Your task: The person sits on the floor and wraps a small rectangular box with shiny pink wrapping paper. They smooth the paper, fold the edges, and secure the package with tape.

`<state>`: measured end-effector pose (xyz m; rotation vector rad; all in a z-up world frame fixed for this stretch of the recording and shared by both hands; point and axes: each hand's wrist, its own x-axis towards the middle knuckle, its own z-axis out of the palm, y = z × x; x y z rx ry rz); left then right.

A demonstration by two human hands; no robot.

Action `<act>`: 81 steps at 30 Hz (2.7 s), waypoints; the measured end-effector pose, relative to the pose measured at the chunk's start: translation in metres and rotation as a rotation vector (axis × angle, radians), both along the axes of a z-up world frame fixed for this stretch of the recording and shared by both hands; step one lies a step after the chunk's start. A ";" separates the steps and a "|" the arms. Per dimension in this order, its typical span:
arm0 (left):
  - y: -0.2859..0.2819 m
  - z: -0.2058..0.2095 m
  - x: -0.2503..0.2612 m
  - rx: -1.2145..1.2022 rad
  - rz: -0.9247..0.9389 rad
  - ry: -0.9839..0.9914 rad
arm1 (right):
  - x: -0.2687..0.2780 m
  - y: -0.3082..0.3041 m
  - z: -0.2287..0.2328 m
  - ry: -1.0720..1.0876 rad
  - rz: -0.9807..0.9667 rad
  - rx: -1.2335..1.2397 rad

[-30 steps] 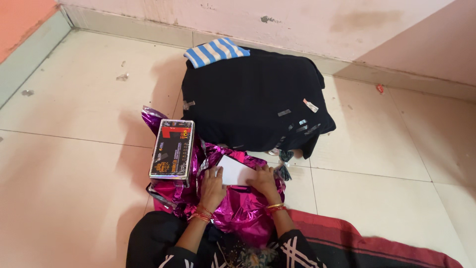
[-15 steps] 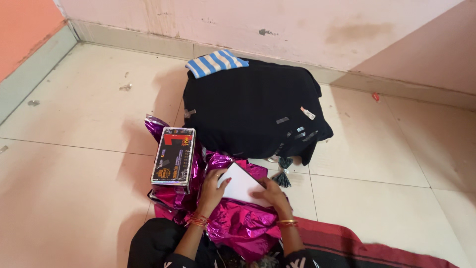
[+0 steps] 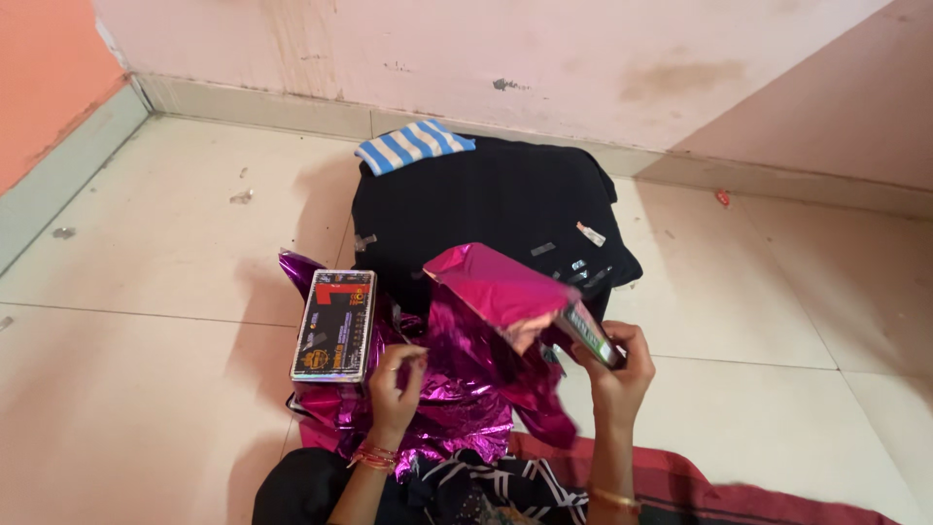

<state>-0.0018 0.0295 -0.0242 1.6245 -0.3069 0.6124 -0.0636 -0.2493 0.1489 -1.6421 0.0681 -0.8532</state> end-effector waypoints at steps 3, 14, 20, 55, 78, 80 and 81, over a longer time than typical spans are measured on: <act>-0.012 -0.027 0.012 -0.065 -0.411 0.402 | -0.003 0.003 0.002 -0.200 0.106 -0.045; -0.010 -0.021 0.015 -0.866 -0.842 0.711 | 0.020 -0.012 -0.020 -0.246 0.228 -0.203; -0.012 -0.007 0.016 -0.715 -0.826 0.646 | 0.026 -0.013 -0.054 -0.119 0.229 -0.018; -0.026 -0.028 0.027 0.239 0.195 0.569 | -0.029 -0.187 -0.155 0.597 -0.131 0.466; 0.006 0.011 0.019 0.509 -0.072 0.711 | -0.027 -0.182 -0.226 0.735 -0.287 0.202; 0.002 0.022 0.016 0.515 -0.070 0.771 | -0.028 -0.180 -0.228 0.797 -0.377 0.006; 0.001 0.027 0.015 0.518 -0.069 0.802 | -0.029 -0.179 -0.229 0.827 -0.420 -0.093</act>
